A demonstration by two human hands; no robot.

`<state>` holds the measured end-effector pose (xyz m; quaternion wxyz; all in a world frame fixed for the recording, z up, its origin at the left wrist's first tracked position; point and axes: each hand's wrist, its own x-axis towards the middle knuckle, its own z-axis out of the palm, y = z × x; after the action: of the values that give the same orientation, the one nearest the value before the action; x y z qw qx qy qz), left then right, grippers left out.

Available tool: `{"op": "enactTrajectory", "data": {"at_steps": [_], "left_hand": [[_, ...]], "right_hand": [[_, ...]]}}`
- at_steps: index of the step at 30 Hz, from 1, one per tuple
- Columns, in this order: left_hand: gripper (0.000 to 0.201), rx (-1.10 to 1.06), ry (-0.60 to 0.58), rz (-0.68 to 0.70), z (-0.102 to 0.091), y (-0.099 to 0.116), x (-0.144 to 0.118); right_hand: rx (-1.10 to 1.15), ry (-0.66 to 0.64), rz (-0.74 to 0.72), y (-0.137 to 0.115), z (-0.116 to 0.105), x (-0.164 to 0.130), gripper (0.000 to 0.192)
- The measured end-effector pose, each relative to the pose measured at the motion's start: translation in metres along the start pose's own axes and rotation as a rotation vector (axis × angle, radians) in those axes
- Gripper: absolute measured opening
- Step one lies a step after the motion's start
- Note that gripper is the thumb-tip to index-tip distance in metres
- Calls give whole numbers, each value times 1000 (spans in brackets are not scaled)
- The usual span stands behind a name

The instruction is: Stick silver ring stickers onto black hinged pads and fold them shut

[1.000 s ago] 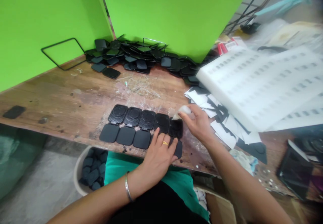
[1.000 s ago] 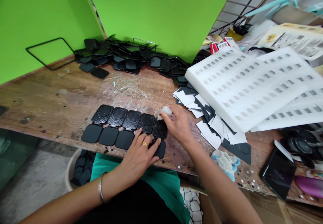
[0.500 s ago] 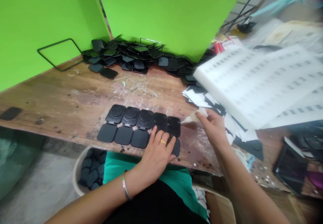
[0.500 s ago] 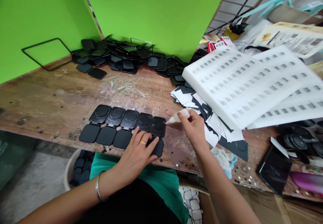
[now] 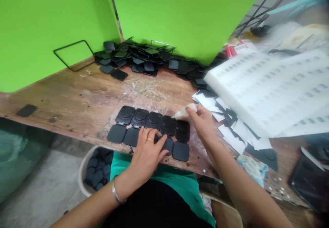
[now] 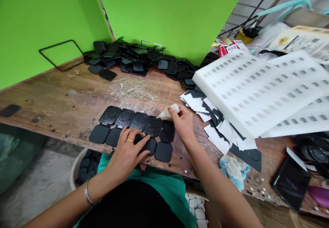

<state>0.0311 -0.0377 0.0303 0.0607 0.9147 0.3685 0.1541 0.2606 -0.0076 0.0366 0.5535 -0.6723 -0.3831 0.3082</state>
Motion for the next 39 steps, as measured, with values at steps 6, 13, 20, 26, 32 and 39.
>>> {"op": "enactTrajectory", "data": {"at_steps": [6,13,20,26,32,39], "left_hand": [[42,5,-42,-10,-2,0,-1],[41,22,-50,0,-3,0,0],[44,11,-55,16,0,-1,-1],[45,6,-67,12,0,-2,0],[42,-16,-73,13,-2,-2,0],[43,4,-67,21,-1,-3,0]], "right_hand": [[-123,-29,-28,1,12,7,34],[-386,-45,-211,-11,7,2,28],[-534,-146,-313,-25,-6,-17,25],[-468,-236,-342,-30,18,-27,19],[-522,-161,-486,-24,37,-6,18],[-559,-95,-415,-19,12,4,23]]}}
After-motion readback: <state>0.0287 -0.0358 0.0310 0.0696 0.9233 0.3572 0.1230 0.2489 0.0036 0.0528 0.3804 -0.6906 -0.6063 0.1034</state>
